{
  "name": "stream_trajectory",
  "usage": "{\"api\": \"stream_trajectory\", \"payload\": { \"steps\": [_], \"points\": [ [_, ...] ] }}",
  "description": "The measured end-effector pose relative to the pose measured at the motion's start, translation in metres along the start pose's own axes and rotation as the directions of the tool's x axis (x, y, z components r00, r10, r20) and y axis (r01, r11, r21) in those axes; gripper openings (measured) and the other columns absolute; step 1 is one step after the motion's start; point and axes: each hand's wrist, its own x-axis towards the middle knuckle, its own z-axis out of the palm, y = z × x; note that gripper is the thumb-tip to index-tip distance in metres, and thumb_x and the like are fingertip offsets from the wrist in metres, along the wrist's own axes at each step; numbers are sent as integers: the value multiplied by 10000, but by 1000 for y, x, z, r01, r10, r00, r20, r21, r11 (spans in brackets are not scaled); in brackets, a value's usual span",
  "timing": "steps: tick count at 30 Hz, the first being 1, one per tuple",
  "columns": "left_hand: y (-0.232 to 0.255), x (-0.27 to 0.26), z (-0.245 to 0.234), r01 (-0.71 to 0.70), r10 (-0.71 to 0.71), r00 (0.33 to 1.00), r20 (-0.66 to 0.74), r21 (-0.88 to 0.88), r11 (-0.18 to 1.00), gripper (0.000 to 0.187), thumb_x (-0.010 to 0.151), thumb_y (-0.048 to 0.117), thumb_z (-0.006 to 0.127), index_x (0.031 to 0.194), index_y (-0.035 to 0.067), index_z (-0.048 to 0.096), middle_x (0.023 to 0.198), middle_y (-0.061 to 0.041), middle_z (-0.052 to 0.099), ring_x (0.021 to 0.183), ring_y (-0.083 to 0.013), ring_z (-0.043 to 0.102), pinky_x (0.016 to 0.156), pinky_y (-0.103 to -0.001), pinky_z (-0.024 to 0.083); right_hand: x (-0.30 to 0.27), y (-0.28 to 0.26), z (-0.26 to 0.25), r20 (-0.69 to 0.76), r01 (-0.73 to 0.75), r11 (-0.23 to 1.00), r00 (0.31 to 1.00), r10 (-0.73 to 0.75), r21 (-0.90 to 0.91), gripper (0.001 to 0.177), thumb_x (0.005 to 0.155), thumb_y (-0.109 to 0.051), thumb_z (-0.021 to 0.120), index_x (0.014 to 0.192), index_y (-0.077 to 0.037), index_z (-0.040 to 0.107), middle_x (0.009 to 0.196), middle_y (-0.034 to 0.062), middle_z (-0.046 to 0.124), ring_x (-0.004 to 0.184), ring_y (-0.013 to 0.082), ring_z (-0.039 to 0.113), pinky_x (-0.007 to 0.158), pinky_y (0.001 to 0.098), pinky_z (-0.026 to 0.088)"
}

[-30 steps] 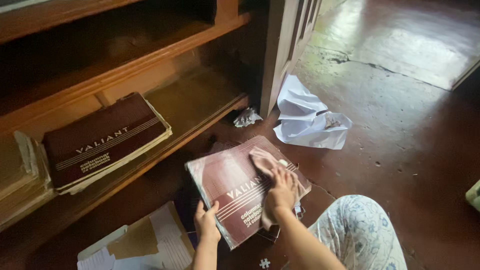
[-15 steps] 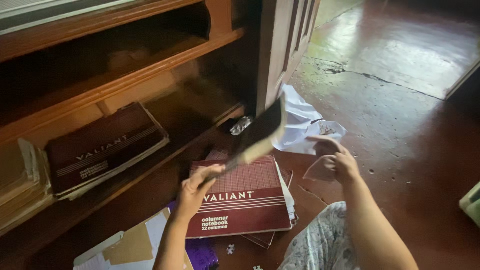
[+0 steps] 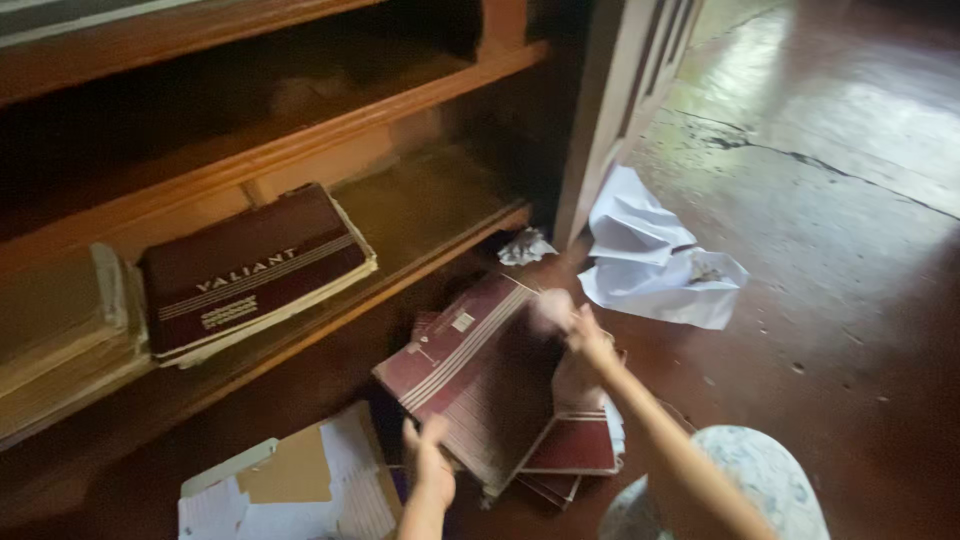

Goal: The person sits on the floor and wipes the covers of several red columnar notebooks with a cloth, then places them on a wooden shelf. The person also flips through a yellow folder containing printed sheets and handles a purple notebook and blue binders, placing them on the shelf.

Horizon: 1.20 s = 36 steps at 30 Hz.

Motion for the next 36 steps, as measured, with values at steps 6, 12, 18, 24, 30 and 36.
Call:
{"api": "stream_trajectory", "payload": {
  "steps": [6, 12, 18, 24, 30, 36],
  "points": [
    [14, -4, -1, 117, -180, 970, 162, 336, 935, 738, 912, -21, 567, 1514, 322, 312, 1394, -146, 556, 1131, -314, 591, 905, -529, 519, -72, -115, 91, 163, 246, 969, 956, -244, 4, 726, 819, 33, 387, 1518, -131, 500, 1517, 98, 560, 1412, 227, 514, 1236, 351, 371],
    [33, 10, -12, 125, -228, 962, 148, 504, 855, 878, 858, -118, 568, 1540, 341, 259, 1372, -141, 583, 1170, -349, 608, 915, -582, 543, -38, -62, 92, 188, 82, 991, 980, -61, -107, 702, 902, -31, 425, 1580, -209, 456, 1548, 88, 529, 1467, 253, 484, 1291, 395, 352],
    [14, 47, -36, 35, -173, 944, 279, 440, 897, 909, 770, -190, 577, 1528, 246, 330, 1338, -170, 624, 1179, -350, 627, 954, -537, 549, 5, 23, 73, -44, -220, 965, 975, 216, -142, 813, 871, -201, 615, 1590, -180, 237, 1664, 106, 202, 1530, 318, 190, 1220, 510, 127],
    [3, 71, -43, -22, -131, 951, 280, 486, 874, 714, 831, 17, 570, 1515, 165, 428, 1351, -119, 646, 1209, -294, 616, 997, -428, 493, -37, -109, 127, 245, 173, 982, 958, -150, -75, 820, 878, -187, 684, 1597, -234, 292, 1669, 132, 223, 1533, 367, 144, 1208, 641, 45],
    [-7, 80, -39, -19, -64, 976, 210, 372, 928, 768, 872, 30, 581, 1596, 177, 374, 1425, -88, 612, 1231, -257, 601, 998, -412, 497, 2, -180, 118, 352, 420, 906, 841, -411, 55, 743, 915, -60, 562, 1595, -270, 348, 1620, 119, 331, 1483, 353, 267, 1162, 730, 112],
    [2, 66, -37, 44, -114, 983, 146, 412, 910, 1082, 717, -219, 612, 1619, 211, 195, 1396, -189, 631, 1213, -333, 627, 1049, -444, 482, 106, -38, 169, 93, 314, 929, 949, -301, -196, 807, 787, -129, 636, 1544, -215, 370, 1590, 118, 370, 1428, 326, 366, 1140, 583, 276]
  ]
}}
